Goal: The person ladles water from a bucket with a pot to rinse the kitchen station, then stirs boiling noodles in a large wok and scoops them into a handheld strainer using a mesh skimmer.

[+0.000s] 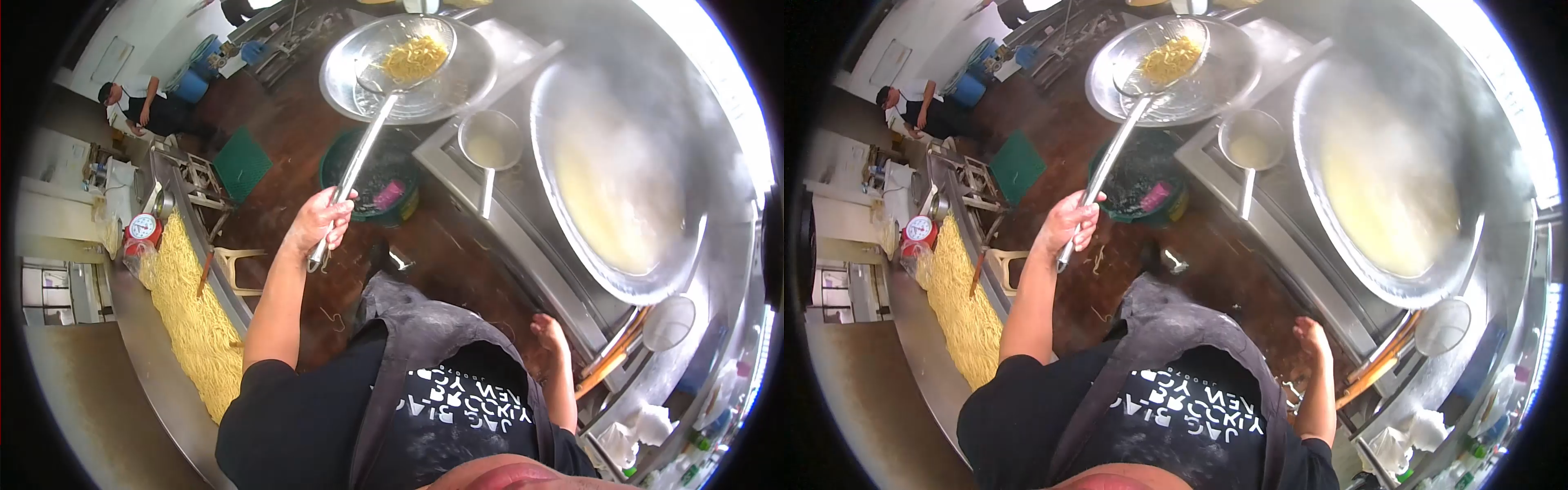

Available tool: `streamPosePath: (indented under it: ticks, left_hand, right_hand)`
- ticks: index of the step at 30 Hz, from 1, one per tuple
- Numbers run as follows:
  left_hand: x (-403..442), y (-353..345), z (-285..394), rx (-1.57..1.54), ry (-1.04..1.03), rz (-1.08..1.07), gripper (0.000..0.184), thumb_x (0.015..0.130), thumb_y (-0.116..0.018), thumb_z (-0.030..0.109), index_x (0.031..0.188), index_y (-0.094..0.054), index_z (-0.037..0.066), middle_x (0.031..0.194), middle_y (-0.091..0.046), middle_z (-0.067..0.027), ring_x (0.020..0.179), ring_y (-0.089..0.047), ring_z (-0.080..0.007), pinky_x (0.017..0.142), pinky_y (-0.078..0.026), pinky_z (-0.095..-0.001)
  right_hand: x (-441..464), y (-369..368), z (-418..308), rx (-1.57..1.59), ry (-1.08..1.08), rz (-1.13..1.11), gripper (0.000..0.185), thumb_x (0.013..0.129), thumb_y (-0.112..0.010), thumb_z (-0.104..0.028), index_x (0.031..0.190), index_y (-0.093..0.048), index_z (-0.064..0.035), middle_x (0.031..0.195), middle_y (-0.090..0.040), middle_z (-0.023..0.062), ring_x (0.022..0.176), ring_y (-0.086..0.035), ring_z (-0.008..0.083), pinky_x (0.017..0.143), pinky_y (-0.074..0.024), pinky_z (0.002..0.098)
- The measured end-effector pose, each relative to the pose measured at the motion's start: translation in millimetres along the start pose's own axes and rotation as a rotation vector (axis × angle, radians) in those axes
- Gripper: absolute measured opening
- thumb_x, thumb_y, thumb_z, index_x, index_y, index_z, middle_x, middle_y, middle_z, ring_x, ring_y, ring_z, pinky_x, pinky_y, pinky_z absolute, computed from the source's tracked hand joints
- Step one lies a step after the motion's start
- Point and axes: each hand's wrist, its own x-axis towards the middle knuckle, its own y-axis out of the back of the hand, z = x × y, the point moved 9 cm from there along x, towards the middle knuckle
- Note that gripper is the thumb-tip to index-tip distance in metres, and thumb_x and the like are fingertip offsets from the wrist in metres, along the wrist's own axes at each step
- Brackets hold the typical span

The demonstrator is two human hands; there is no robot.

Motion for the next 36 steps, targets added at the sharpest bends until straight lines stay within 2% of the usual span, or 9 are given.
streamPosePath:
  ticks: [5, 6, 12, 18, 22, 27, 31, 34, 36]
  left_hand:
    - [64.8, 141.1, 60.8, -0.061, -0.054, 0.049, 0.031, 0.096, -0.058, 0.015, 0.122, -0.048, 0.001, 0.068, -0.045, -0.0001, 0.041, -0.042, -0.0065, 0.035, -0.039, -0.0233]
    - [83.9, 172.2, 73.2, -0.074, -0.051, 0.067, 0.031, 0.093, -0.062, 0.015, 0.118, -0.048, 0.001, 0.068, -0.047, -0.0006, 0.042, -0.044, -0.0075, 0.036, -0.039, -0.0245]
    - [245.8, 372.7, 125.3, 0.072, -0.079, 0.183, 0.035, 0.093, -0.062, 0.018, 0.12, -0.048, 0.002, 0.067, -0.048, -0.0008, 0.041, -0.044, -0.0079, 0.035, -0.038, -0.0249]
    - [409.7, 502.2, 144.8, 0.2, -0.134, 0.219, 0.026, 0.089, -0.067, 0.018, 0.091, -0.043, 0.009, 0.063, -0.048, -0.0008, 0.041, -0.047, -0.0098, 0.034, -0.04, -0.0272]
    - [501.7, 545.3, 143.0, 0.239, -0.095, 0.238, 0.025, 0.089, -0.067, 0.018, 0.086, -0.044, 0.009, 0.061, -0.047, -0.0008, 0.041, -0.047, -0.011, 0.035, -0.041, -0.0297]
    - [590.9, 562.7, 141.6, 0.25, -0.056, 0.211, 0.021, 0.089, -0.064, 0.015, 0.085, -0.046, 0.007, 0.061, -0.049, -0.0018, 0.043, -0.048, -0.012, 0.038, -0.042, -0.0314]
    - [652.6, 569.5, 137.7, 0.525, -0.042, 0.377, 0.024, 0.088, -0.066, 0.016, 0.094, -0.047, 0.003, 0.065, -0.052, -0.0039, 0.045, -0.051, -0.0123, 0.038, -0.042, -0.0311]
    - [701.7, 576.7, 122.7, 1.025, -0.006, 0.621, 0.046, 0.086, -0.059, 0.015, 0.127, -0.047, -0.003, 0.117, -0.062, -0.0317, 0.105, -0.066, -0.037, 0.086, -0.054, -0.0462]
    - [738.3, 584.0, 81.0, 0.884, 0.089, 0.55, 0.05, 0.089, -0.053, 0.016, 0.135, -0.042, 0.0, 0.129, -0.056, -0.0317, 0.126, -0.052, -0.0415, 0.105, -0.042, -0.0479]
  right_hand:
    - [12.1, -52.0, 41.4, -0.512, -0.168, 0.101, 0.027, 0.086, -0.066, -0.016, 0.111, -0.068, -0.0051, 0.104, -0.072, 0.0159, 0.096, -0.069, 0.025, 0.079, -0.0554, 0.0383]
    - [34.6, -72.9, 138.3, -0.381, -0.157, 0.078, 0.021, 0.087, -0.063, -0.015, 0.104, -0.067, -0.0035, 0.097, -0.072, 0.0158, 0.086, -0.069, 0.0256, 0.075, -0.0558, 0.0396]
    - [-34.3, -150.4, -29.6, -0.035, -0.569, -0.034, 0.024, 0.093, -0.057, -0.015, 0.114, -0.062, -0.0052, 0.098, -0.071, 0.0158, 0.082, -0.07, 0.0263, 0.071, -0.056, 0.0408]
    - [-23.1, -188.7, -171.4, 0.207, -0.743, 0.026, 0.028, 0.099, -0.05, -0.015, 0.125, -0.057, -0.0069, 0.099, -0.071, 0.0159, 0.079, -0.07, 0.0269, 0.066, -0.0562, 0.0421]
    - [-12.5, -191.9, -196.4, 0.443, -0.91, 0.089, 0.032, 0.099, -0.051, -0.012, 0.13, -0.053, -0.0064, 0.1, -0.072, 0.0149, 0.08, -0.071, 0.0278, 0.067, -0.0568, 0.0423]
    - [-24.9, -195.5, -197.3, 0.305, -0.927, 0.084, 0.037, 0.098, -0.052, -0.012, 0.134, -0.05, -0.0051, 0.103, -0.072, 0.0154, 0.082, -0.072, 0.0298, 0.067, -0.0576, 0.0418]
    - [-44.1, -210.0, -217.2, 0.215, -0.95, 0.081, 0.036, 0.098, -0.052, -0.012, 0.133, -0.052, -0.0042, 0.106, -0.071, 0.0168, 0.084, -0.072, 0.0303, 0.065, -0.0573, 0.0404]
    - [-50.7, -222.1, -239.1, 0.076, -0.906, -0.01, 0.035, 0.098, -0.052, -0.013, 0.132, -0.053, -0.0041, 0.106, -0.071, 0.0168, 0.082, -0.072, 0.0299, 0.065, -0.0566, 0.04]
    - [-55.3, -236.4, -241.1, 0.114, -0.929, -0.021, 0.035, 0.098, -0.052, -0.015, 0.132, -0.053, -0.0034, 0.103, -0.071, 0.0168, 0.081, -0.071, 0.0291, 0.065, -0.0559, 0.0403]
